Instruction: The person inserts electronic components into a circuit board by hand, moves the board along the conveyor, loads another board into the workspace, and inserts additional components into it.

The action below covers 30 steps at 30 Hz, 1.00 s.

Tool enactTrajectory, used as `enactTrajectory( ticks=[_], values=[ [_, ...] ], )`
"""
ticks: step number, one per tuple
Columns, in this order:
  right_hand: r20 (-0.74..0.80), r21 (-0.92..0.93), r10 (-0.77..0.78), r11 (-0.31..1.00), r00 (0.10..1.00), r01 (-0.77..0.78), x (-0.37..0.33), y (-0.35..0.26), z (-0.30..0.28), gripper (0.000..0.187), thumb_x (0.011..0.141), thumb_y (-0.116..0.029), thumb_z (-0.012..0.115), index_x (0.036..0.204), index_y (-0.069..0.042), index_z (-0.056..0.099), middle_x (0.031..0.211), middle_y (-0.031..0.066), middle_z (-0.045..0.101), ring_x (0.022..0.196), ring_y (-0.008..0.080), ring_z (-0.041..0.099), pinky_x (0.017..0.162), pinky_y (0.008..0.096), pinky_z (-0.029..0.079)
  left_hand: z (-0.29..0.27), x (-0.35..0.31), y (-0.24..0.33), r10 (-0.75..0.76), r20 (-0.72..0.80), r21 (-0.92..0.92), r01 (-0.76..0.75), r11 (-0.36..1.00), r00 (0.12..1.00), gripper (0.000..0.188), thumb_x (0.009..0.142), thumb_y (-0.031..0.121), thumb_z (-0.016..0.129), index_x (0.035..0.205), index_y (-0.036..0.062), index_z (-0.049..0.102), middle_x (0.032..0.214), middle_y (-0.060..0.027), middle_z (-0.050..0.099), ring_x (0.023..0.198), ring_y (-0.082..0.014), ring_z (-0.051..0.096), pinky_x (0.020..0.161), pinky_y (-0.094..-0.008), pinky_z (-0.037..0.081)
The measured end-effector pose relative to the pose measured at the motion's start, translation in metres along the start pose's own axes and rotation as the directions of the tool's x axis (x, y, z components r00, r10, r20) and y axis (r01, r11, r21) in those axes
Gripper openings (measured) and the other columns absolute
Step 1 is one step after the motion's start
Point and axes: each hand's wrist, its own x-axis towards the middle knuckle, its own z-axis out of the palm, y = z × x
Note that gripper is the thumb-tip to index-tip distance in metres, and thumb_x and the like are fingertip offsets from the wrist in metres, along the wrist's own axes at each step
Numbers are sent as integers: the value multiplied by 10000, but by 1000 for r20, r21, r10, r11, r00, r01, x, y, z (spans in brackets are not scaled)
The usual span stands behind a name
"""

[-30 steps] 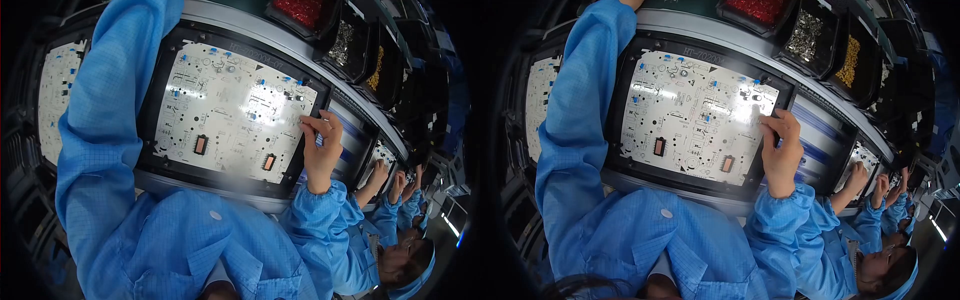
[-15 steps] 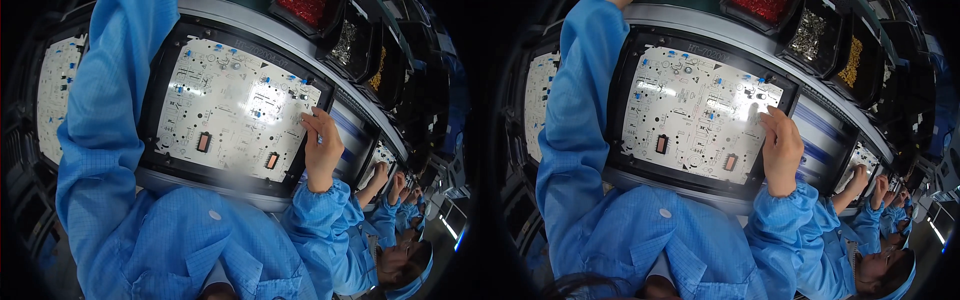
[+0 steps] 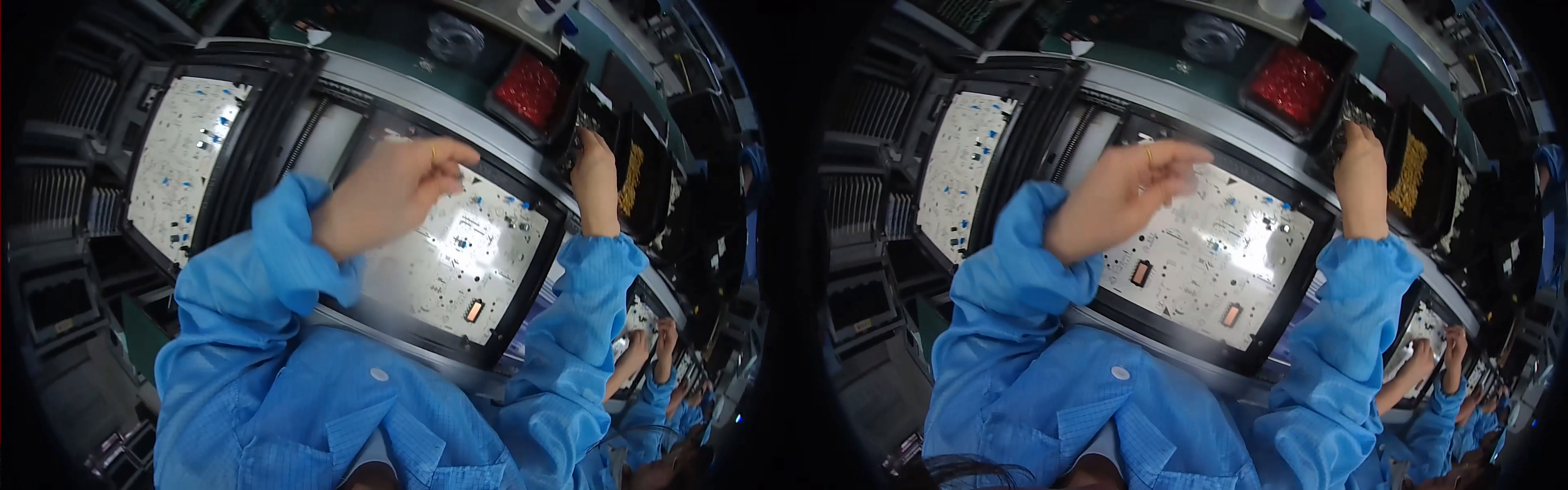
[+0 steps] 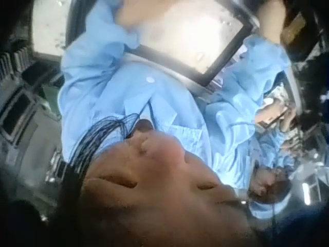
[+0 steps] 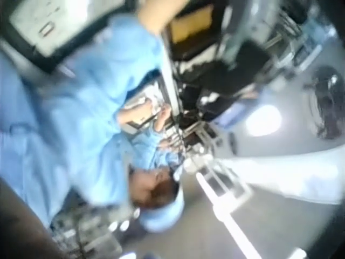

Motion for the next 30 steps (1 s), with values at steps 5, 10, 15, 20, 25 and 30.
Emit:
enactTrajectory(
  ticks=[5, 10, 15, 20, 25, 30],
  values=[
    [34, 8, 25, 1000, 999, -25, 18, 24, 25, 427, 705, 163, 493, 1105, 52, 595, 1075, 250, 598, 992, 416, 576, 868, 420, 483, 3, -22, 6, -148, 22, 40, 147, 988, 989, 238, 869, -5, 580, 1107, -20, 565, 907, -118, 654, 867, -165, 640, 808, -274, 502],
    [121, -3, 129, 992, 984, -130, 23, 10, 17, 254, 759, 57, 586, 1011, 49, 611, 977, 250, 621, 928, 413, 597, 816, 436, 480, 1, -30, -11, -135, 8, 16, 135, 991, 991, 204, 868, 3, 591, 1069, -24, 570, 909, -130, 663, 873, -176, 650, 801, -275, 506],
    [98, -11, 151, 989, 984, -150, 21, 10, 21, 245, 778, 49, 574, 1020, 40, 612, 983, 244, 621, 927, 407, 599, 806, 438, 481, -2, -30, -9, -194, 30, 37, 192, 981, 981, 181, 868, -1, 585, 1048, -24, 582, 908, -145, 663, 870, -187, 655, 793, -274, 509],
    [-16, -49, 95, 994, 995, -95, 17, 6, 26, 214, 771, 61, 569, 974, 19, 621, 939, 194, 627, 877, 393, 610, 752, 442, 492, 1, -31, -26, -81, -22, 85, 82, 993, 997, 181, 850, 44, 587, 1021, -2, 622, 934, -161, 654, 857, -300, 637, 771, -353, 505],
    [-131, -119, -73, 991, 989, 58, 15, 5, 22, 260, 776, 75, 529, 994, -17, 638, 932, 168, 615, 871, 368, 594, 768, 421, 486, -5, -22, -43, 60, -57, 287, -42, 957, 997, 157, 857, 14, 574, 989, -6, 655, 970, -141, 645, 891, -282, 636, 802, -327, 505],
    [-235, 51, 59, 998, 970, -48, 5, 11, 15, 176, 882, 2, 516, 1006, -22, 638, 924, 155, 617, 852, 315, 605, 767, 363, 486, -3, -8, -53, 108, -32, 393, -87, 915, 994, 155, 851, 15, 577, 991, -5, 640, 987, -142, 631, 907, -301, 613, 803, -340, 500]
  ],
)
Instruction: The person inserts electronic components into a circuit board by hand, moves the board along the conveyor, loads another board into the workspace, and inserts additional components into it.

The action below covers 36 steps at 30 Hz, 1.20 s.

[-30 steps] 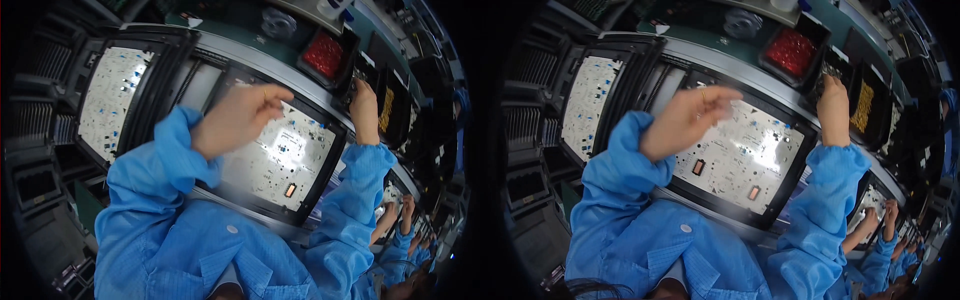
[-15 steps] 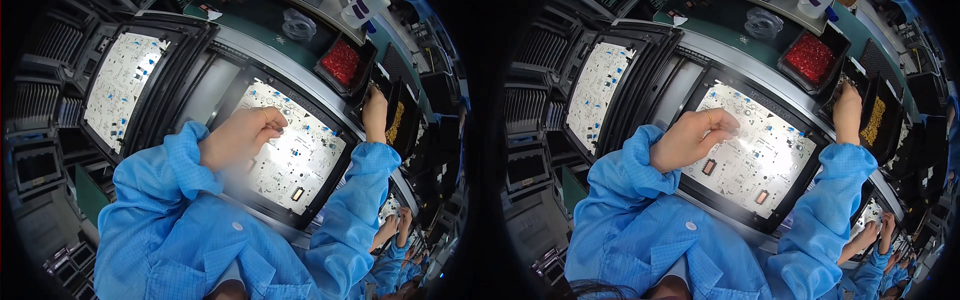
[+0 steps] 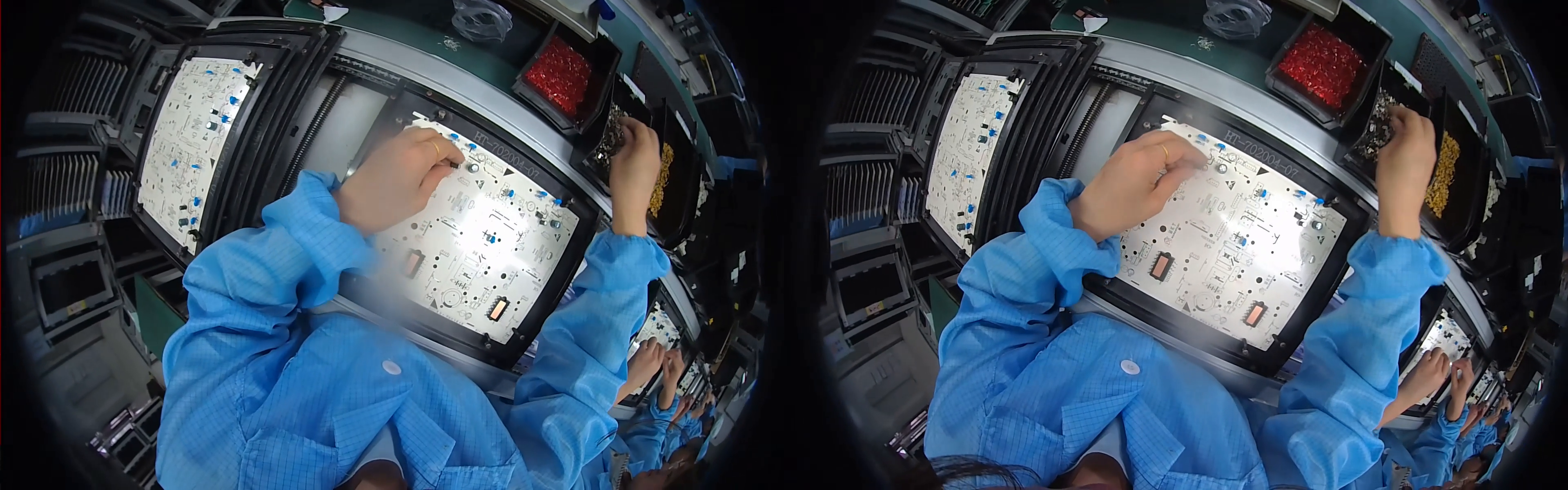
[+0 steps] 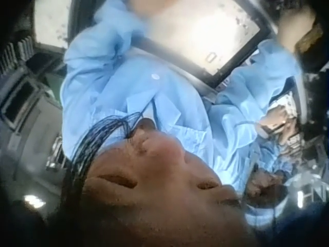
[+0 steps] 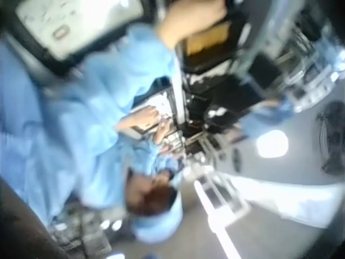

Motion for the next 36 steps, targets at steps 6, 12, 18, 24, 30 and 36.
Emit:
enactTrajectory(
  ticks=[6, 12, 18, 24, 30, 36],
  values=[
    [-57, 435, 246, 879, 968, -198, -25, -45, -53, 171, 946, -43, 517, 1056, -17, 646, 891, 30, 632, 766, 67, 567, 696, 200, 469, 3, 8, -14, 69, -1, 142, -69, 987, 998, 141, 822, 19, 590, 957, -1, 623, 968, -125, 602, 952, -302, 548, 852, -368, 467],
    [-119, 465, 299, 859, 947, -213, -72, -78, -120, 196, 962, -56, 496, 1076, 46, 620, 845, 62, 607, 753, 87, 537, 696, 202, 440, 5, 15, -13, 94, 65, 219, -106, 970, 993, 159, 807, 1, 599, 960, 11, 638, 957, -102, 600, 952, -286, 523, 852, -357, 463],
    [-132, 530, 430, 792, 893, -303, -113, -80, -130, 181, 972, -69, 477, 1040, 49, 596, 937, 108, 578, 738, 119, 505, 674, 240, 436, 9, 17, -11, 33, 76, 243, -51, 969, 997, 146, 810, -4, 607, 947, 23, 649, 942, -96, 604, 928, -280, 537, 819, -347, 473],
    [-74, 548, 531, 729, 844, -410, -135, -78, -127, 159, 961, -56, 494, 1036, 42, 595, 959, 115, 578, 739, 124, 509, 670, 245, 441, 9, 19, -7, 34, 69, 287, -52, 957, 997, 163, 804, -22, 623, 957, 22, 661, 928, -102, 607, 901, -275, 563, 780, -333, 496],
    [-67, 596, 574, 679, 816, -429, -148, -70, -112, 154, 954, -68, 516, 1019, 40, 605, 988, 117, 590, 727, 127, 528, 645, 245, 451, 10, 16, -10, 56, 58, 299, -71, 952, 997, 165, 810, -11, 630, 967, 23, 666, 932, -102, 607, 898, -270, 568, 776, -332, 500],
    [-32, 621, 611, 632, 791, -463, -153, -69, -108, 196, 957, -86, 526, 1076, 50, 603, 922, 92, 609, 793, 121, 539, 713, 249, 453, 13, 17, -9, 47, 60, 273, -61, 960, 997, 152, 810, -9, 636, 956, 21, 662, 942, -101, 596, 895, -270, 568, 762, -332, 505]
  ],
)
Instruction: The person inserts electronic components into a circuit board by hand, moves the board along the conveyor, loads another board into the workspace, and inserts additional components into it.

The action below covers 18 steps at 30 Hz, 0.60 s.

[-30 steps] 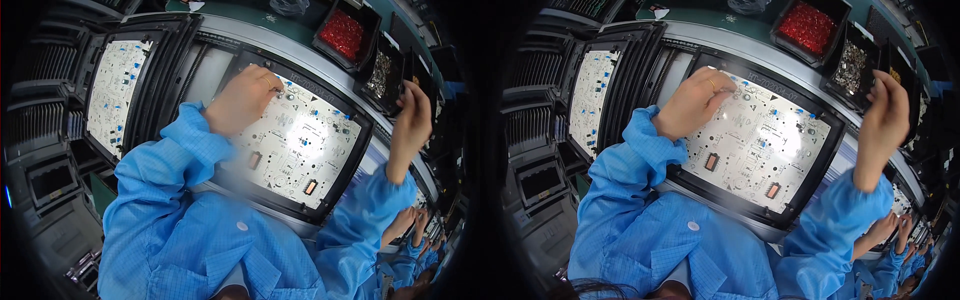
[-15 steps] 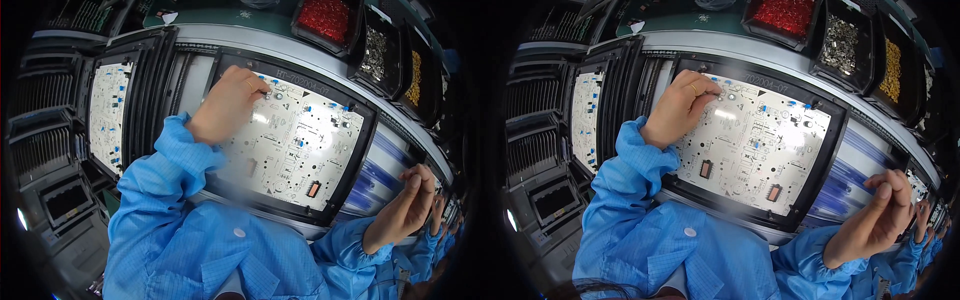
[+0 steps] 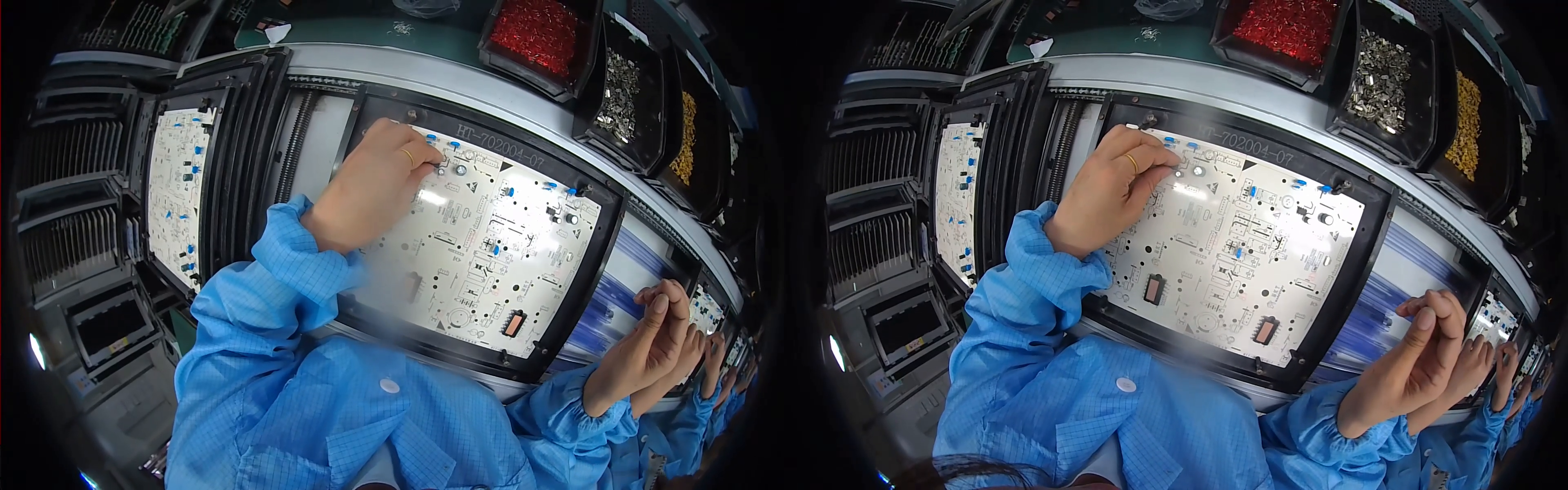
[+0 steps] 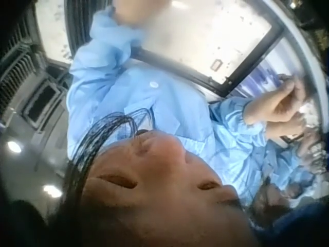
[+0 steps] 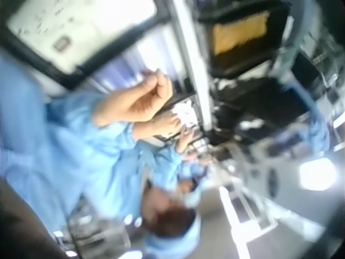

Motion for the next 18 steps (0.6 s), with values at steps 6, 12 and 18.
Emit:
enactTrajectory(
  ticks=[6, 12, 18],
  values=[
    [-6, 41, 5, 999, 1000, -4, 0, 0, 1, 185, 952, -83, 534, 1059, 46, 611, 960, 93, 612, 785, 122, 536, 714, 252, 455, 0, 1, 1, -10, 7, -17, 10, 1000, 1000, 160, 806, -18, 638, 960, 20, 663, 947, -105, 584, 895, -270, 566, 754, -328, 506],
    [0, 35, 22, 999, 1000, -22, 0, 6, 2, 178, 953, -91, 536, 1056, 34, 612, 951, 86, 607, 781, 122, 527, 718, 257, 449, 1, -1, -3, 11, 9, -5, -11, 1000, 1000, 181, 770, -9, 623, 943, 18, 673, 929, -85, 595, 930, -271, 540, 819, -349, 480],
    [-9, 13, 19, 1000, 1000, -18, -1, 5, 0, 188, 963, -109, 526, 1055, 33, 610, 927, 76, 596, 776, 116, 513, 724, 256, 438, -5, -1, -8, 107, 87, 38, -111, 993, 990, 268, 740, -14, 609, 1003, -3, 657, 971, -96, 585, 969, -265, 521, 841, -335, 474]
  ],
)
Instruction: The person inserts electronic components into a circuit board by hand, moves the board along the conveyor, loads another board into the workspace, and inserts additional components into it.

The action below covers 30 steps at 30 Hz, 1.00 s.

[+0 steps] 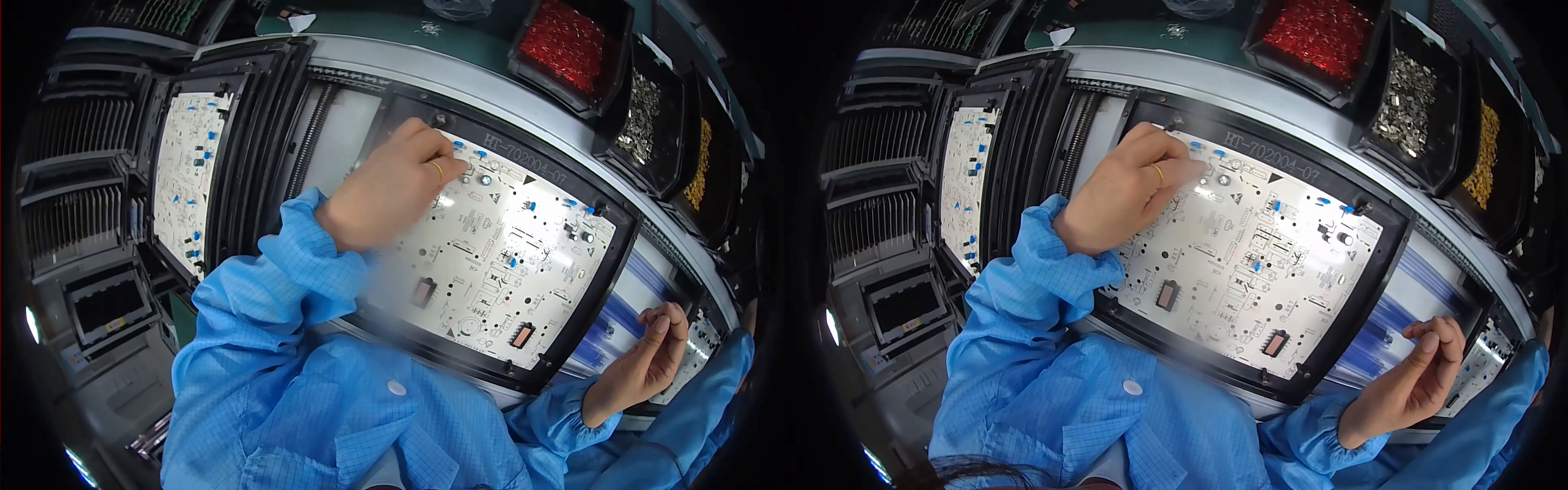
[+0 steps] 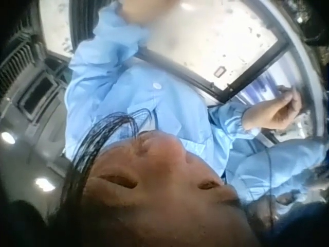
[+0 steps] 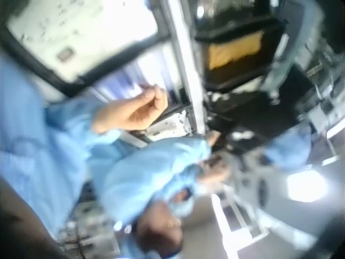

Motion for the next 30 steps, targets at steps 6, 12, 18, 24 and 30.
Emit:
enactTrajectory(
  ticks=[6, 12, 18, 24, 30],
  values=[
    [17, 11, 4, 1000, 1000, -5, -2, 0, -1, 189, 965, -110, 523, 1057, 31, 608, 925, 75, 597, 776, 120, 514, 721, 253, 438, -7, 2, -3, 142, 61, 144, -149, 978, 988, 274, 744, 14, 584, 1011, -24, 631, 973, -97, 573, 995, -258, 510, 840, -314, 484],
    [37, 2, 3, 1000, 999, -3, -1, -2, -1, 186, 966, -116, 522, 1055, 21, 612, 899, 71, 591, 772, 124, 507, 720, 248, 439, -10, 6, -4, 170, 138, 229, -199, 953, 976, 253, 754, 39, 596, 1000, -12, 627, 964, -84, 565, 1004, -239, 512, 832, -296, 497],
    [31, -22, 0, 1000, 1000, 0, -3, -1, 0, 185, 967, -119, 520, 1054, 16, 613, 864, 63, 580, 774, 125, 506, 713, 240, 434, -3, 2, -1, 136, 117, 245, -161, 956, 984, 266, 764, 46, 591, 1022, -6, 632, 999, -78, 560, 1032, -224, 506, 853, -281, 493],
    [40, -4, 2, 1000, 999, -2, -2, -2, 1, 185, 967, -120, 522, 1052, 16, 613, 870, 65, 585, 774, 127, 508, 713, 239, 435, -3, 4, 0, 135, 133, 254, -165, 953, 982, 242, 757, 41, 590, 991, -3, 636, 985, -74, 564, 1022, -221, 511, 859, -276, 488],
    [41, -4, -8, 1000, 999, 8, -2, -1, -1, 146, 956, -112, 535, 994, 2, 619, 965, 86, 607, 755, 126, 534, 698, 242, 466, -2, 7, 3, 166, 144, 302, -203, 931, 975, 222, 747, 40, 594, 962, -1, 634, 975, -71, 571, 1013, -218, 516, 862, -269, 482]
  ],
)
